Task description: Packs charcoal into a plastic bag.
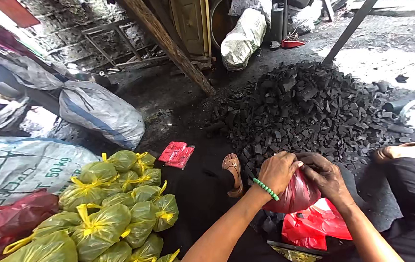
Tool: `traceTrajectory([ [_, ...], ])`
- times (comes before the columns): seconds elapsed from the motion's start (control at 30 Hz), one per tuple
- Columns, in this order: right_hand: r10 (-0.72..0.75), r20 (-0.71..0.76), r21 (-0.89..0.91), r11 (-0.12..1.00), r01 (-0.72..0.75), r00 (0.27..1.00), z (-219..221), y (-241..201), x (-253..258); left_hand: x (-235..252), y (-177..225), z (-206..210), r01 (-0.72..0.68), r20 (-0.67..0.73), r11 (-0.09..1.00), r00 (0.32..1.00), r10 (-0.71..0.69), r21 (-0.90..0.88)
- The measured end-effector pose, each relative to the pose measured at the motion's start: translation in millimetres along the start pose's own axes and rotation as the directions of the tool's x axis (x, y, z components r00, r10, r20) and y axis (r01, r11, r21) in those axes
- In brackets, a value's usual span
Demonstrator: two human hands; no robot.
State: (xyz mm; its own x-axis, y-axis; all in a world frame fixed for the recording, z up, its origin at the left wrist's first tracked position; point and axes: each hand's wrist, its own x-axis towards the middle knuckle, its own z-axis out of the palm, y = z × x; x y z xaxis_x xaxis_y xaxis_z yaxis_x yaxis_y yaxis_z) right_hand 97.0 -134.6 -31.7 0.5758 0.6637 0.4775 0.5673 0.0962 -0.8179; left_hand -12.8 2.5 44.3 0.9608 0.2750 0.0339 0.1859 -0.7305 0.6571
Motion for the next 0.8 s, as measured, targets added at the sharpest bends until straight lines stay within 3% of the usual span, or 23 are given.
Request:
traceTrajectory([
  [0.07,-0.061,0.007,-0.04,0.997,0.061,0.998,-0.1,1.0,-0.8,0.3,0.6,-2.2,0.156,0.078,0.956,0.987,-0.141,-0.248],
  [0.1,-0.085,0.002,-0.055,0.995,0.085,0.996,-0.3,0.2,-1.7,-0.3,-4.3,1.1,0.234,0.117,0.867,0.972,-0.203,-0.439],
  [0.17,-0.111,0.011,-0.053,0.992,0.111,0.994,-3.3,-2.3,-1.0,-3.1,-9.4,2.1,0.346,0.216,0.568,0.934,-0.285,-0.747],
  [0.2,-0.113,0.022,-0.042,0.993,0.114,0.993,-5.5,-4.1,1.1,-4.0,-8.7,0.2,0.369,0.251,0.458,0.92,-0.3,-0.809],
  [0.23,-0.104,0.029,-0.045,0.993,0.105,0.994,-6.8,-6.8,3.2,-5.2,-7.6,-1.2,0.368,0.257,0.429,0.92,-0.296,-0.825],
  [0.3,-0.106,0.007,-0.062,0.992,0.107,0.994,-6.5,-11.6,8.7,-7.5,-5.2,-3.3,0.315,0.218,0.518,0.946,-0.24,-0.795],
  [0.33,-0.138,-0.027,-0.063,0.989,0.136,0.99,-5.4,-13.2,12.6,-8.1,-4.0,-4.3,0.255,0.175,0.612,0.966,-0.189,-0.748],
  [0.4,-0.224,-0.102,-0.134,0.968,0.21,0.969,-1.4,-18.7,22.7,-8.2,1.5,-12.7,0.072,0.049,0.888,0.997,-0.056,-0.454],
  [0.43,-0.278,-0.117,-0.216,0.944,0.249,0.953,0.1,-23.6,27.0,-8.4,6.6,-21.0,-0.02,0.003,0.966,1.0,0.021,-0.257],
  [0.53,-0.425,-0.049,-0.43,0.826,0.365,0.904,-5.2,-31.4,31.9,-3.2,-7.2,-23.8,-0.193,-0.132,0.975,0.97,0.206,0.11],
  [0.57,-0.426,-0.024,-0.459,0.808,0.368,0.904,-12.0,-30.2,30.1,-2.1,-20.5,-22.7,-0.176,-0.139,0.967,0.969,0.203,0.187],
  [0.63,-0.373,-0.008,-0.484,0.814,0.323,0.928,-28.4,-18.2,21.3,-4.8,-45.3,-24.5,-0.044,-0.053,0.952,0.997,0.063,0.302],
  [0.7,-0.295,-0.034,-0.477,0.845,0.244,0.955,-30.9,-1.6,13.5,-4.4,-49.9,-30.2,0.039,0.006,0.947,0.999,-0.044,0.32],
  [0.73,-0.24,-0.052,-0.446,0.874,0.192,0.969,-28.3,2.2,11.4,-2.9,-44.3,-35.9,0.084,0.013,0.965,0.996,-0.09,0.247],
  [0.8,-0.048,-0.05,-0.291,0.956,0.032,0.998,-23.4,6.7,11.0,-2.9,-29.7,-52.7,0.116,-0.077,0.989,0.989,-0.123,-0.097],
])
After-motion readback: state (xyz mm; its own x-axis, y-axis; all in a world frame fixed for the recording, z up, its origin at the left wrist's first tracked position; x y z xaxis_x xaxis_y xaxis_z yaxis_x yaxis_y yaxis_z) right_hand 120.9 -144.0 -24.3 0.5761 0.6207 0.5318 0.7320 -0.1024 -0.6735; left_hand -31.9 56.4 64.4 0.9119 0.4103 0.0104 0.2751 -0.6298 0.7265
